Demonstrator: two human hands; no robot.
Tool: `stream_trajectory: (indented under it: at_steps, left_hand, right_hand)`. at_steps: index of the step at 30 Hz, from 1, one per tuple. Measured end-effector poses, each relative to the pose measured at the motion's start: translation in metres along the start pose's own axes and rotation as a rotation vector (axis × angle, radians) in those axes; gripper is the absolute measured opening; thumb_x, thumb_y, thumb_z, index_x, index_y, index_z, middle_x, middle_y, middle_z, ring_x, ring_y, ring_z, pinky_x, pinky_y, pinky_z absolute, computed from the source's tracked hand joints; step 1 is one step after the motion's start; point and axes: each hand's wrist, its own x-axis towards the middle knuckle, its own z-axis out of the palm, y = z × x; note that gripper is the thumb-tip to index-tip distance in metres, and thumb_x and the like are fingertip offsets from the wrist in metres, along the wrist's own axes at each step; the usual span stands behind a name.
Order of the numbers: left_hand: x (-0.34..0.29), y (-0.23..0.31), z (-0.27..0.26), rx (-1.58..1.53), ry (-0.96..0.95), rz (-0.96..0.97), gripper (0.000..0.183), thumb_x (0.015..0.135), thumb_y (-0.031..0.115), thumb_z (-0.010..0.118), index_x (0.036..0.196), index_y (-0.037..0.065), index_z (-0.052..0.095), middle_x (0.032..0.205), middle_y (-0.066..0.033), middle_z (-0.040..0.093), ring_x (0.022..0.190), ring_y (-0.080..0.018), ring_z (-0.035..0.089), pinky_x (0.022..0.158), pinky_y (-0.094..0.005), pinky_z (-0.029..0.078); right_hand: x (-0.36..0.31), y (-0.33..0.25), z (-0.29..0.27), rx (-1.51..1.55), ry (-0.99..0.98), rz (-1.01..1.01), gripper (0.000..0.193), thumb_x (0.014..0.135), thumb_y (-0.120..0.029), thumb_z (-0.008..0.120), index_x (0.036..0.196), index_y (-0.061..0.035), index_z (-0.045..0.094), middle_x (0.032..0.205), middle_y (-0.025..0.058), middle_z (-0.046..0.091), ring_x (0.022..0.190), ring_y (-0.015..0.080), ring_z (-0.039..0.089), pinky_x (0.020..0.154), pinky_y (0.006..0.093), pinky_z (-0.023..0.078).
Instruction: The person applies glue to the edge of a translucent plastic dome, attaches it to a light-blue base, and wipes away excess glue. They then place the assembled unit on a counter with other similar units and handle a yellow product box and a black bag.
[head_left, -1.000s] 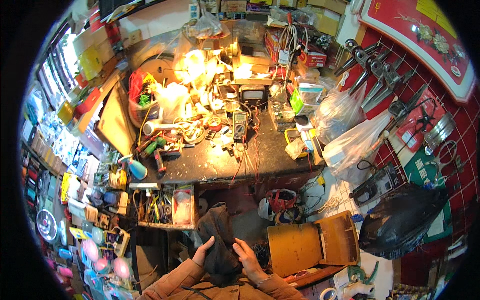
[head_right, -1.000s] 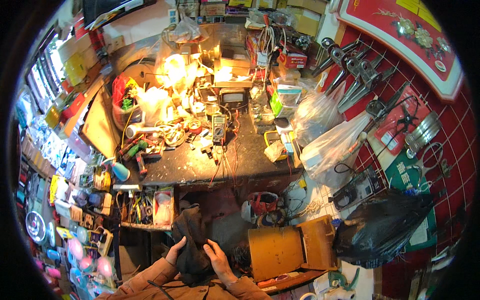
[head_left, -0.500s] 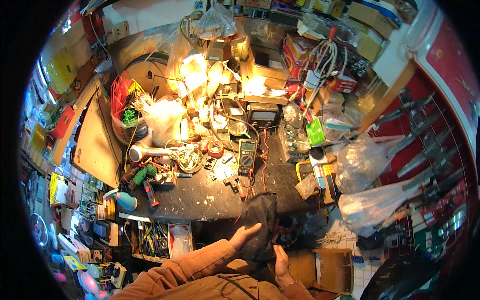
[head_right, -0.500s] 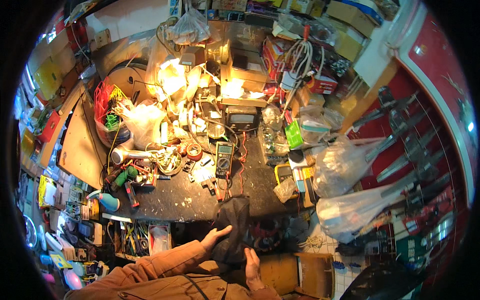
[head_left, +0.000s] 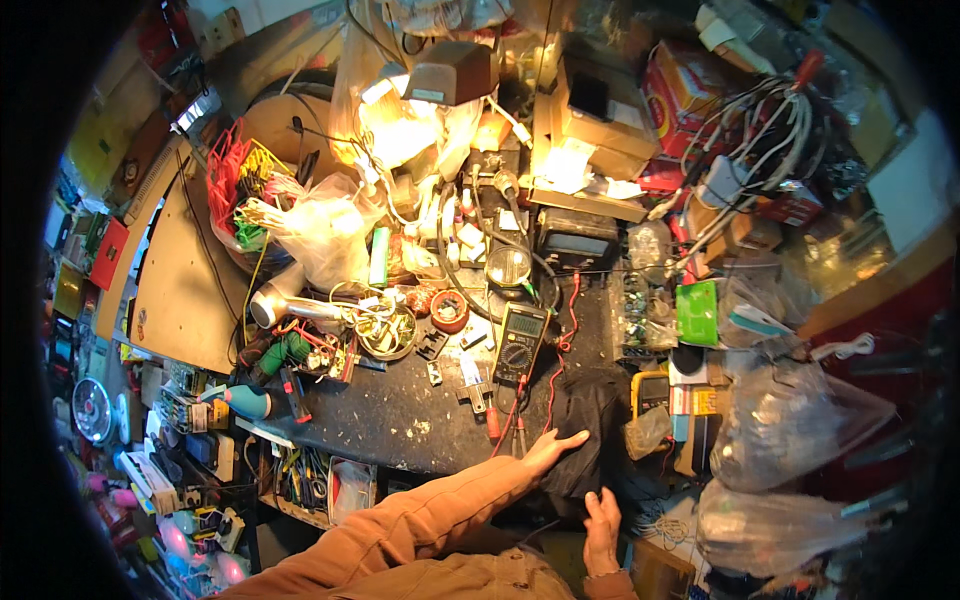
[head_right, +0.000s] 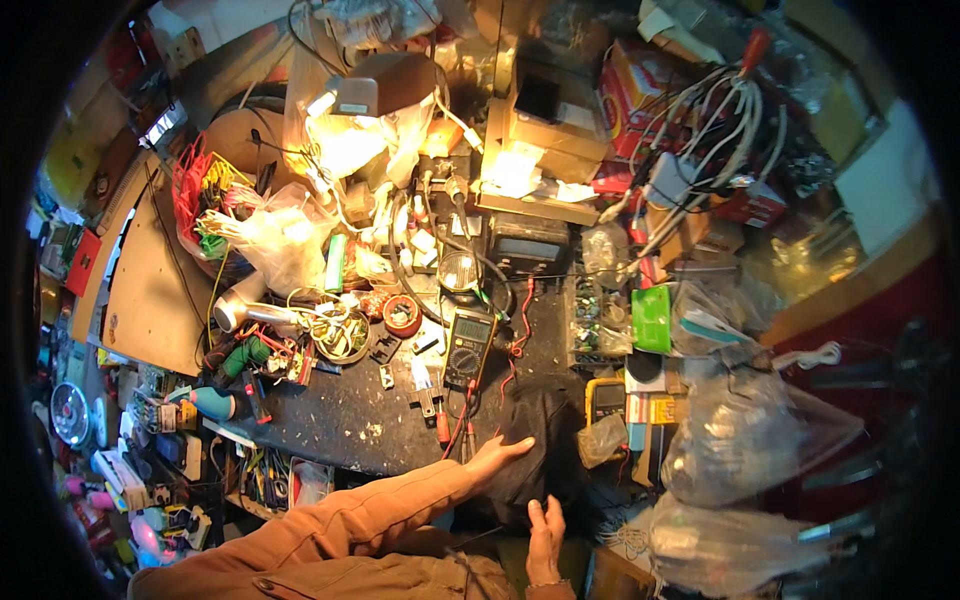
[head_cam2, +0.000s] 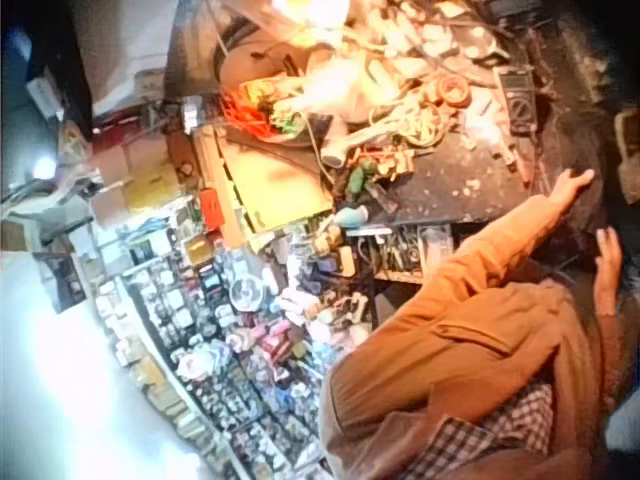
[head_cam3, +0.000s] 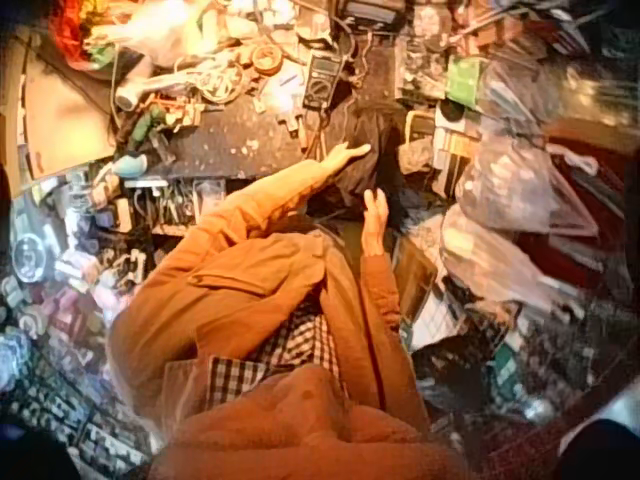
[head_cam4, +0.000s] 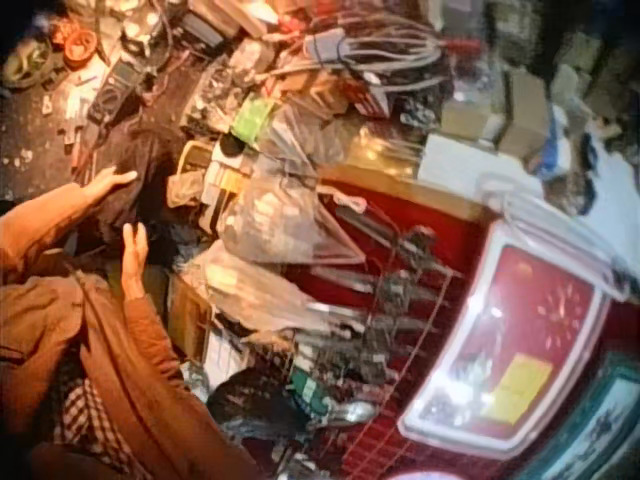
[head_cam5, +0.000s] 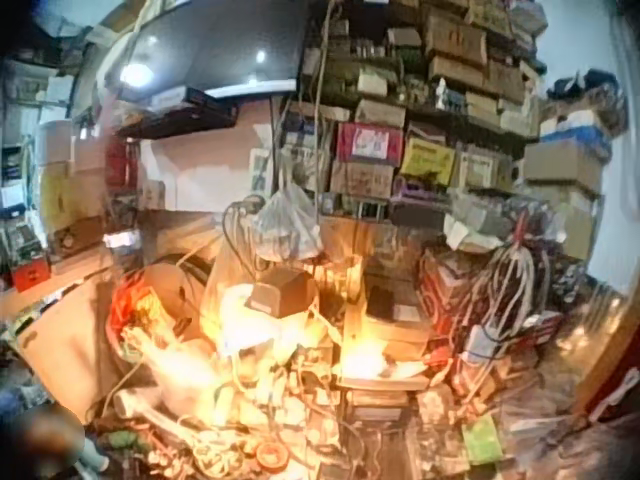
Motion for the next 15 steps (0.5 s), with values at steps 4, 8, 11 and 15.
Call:
stream_trajectory:
  at_steps: [4, 8, 11, 15]
  left_hand:
    - [0.076, 0.0, 0.006, 0.17, 0.148, 0.028, 0.091, 0.097, 0.051, 0.087, 0.161, -0.005, 0.055, 0.154, -0.0225, 0.068, 0.141, -0.0335, 0.066, 0.118, -0.0433, 0.052]
    - [0.087, -0.013, 0.018, 0.515, 0.36, 0.227, 0.085, 0.101, 0.044, 0.082, 0.163, -0.005, 0.051, 0.149, -0.0263, 0.072, 0.14, -0.0347, 0.069, 0.117, -0.0467, 0.053]
    - [0.017, -0.008, -0.021, 0.778, 0.273, 0.361, 0.049, 0.101, 0.023, 0.075, 0.146, 0.003, 0.069, 0.129, -0.0185, 0.082, 0.123, -0.0322, 0.077, 0.105, -0.0448, 0.06]
    - [-0.099, 0.025, -0.096, 0.488, 0.581, 0.239, 0.019, 0.104, 0.005, 0.073, 0.123, 0.001, 0.078, 0.109, -0.013, 0.084, 0.088, -0.0196, 0.079, 0.08, -0.0353, 0.064]
  right_hand:
    - [0.037, -0.061, 0.003, -0.303, 0.207, -0.516, 0.041, 0.11, -0.011, 0.068, 0.148, 0.0052, 0.064, 0.142, 0.0151, 0.071, 0.129, 0.0263, 0.068, 0.109, 0.0412, 0.054]
    - [0.05, -0.132, 0.043, -0.36, -0.063, -0.724, 0.021, 0.107, -0.001, 0.066, 0.123, 0.0052, 0.077, 0.115, 0.0161, 0.081, 0.107, 0.0277, 0.078, 0.098, 0.0383, 0.06]
    - [0.073, -0.16, 0.115, -0.369, -0.412, -0.757, 0.018, 0.104, 0.001, 0.07, 0.118, 0.003, 0.08, 0.106, 0.0156, 0.082, 0.098, 0.0237, 0.082, 0.086, 0.0363, 0.063]
    - [0.111, -0.149, 0.228, -0.736, -0.393, -1.05, 0.031, 0.097, -0.015, 0.083, 0.121, 0.0018, 0.071, 0.108, 0.025, 0.078, 0.088, 0.0441, 0.079, 0.079, 0.0482, 0.064]
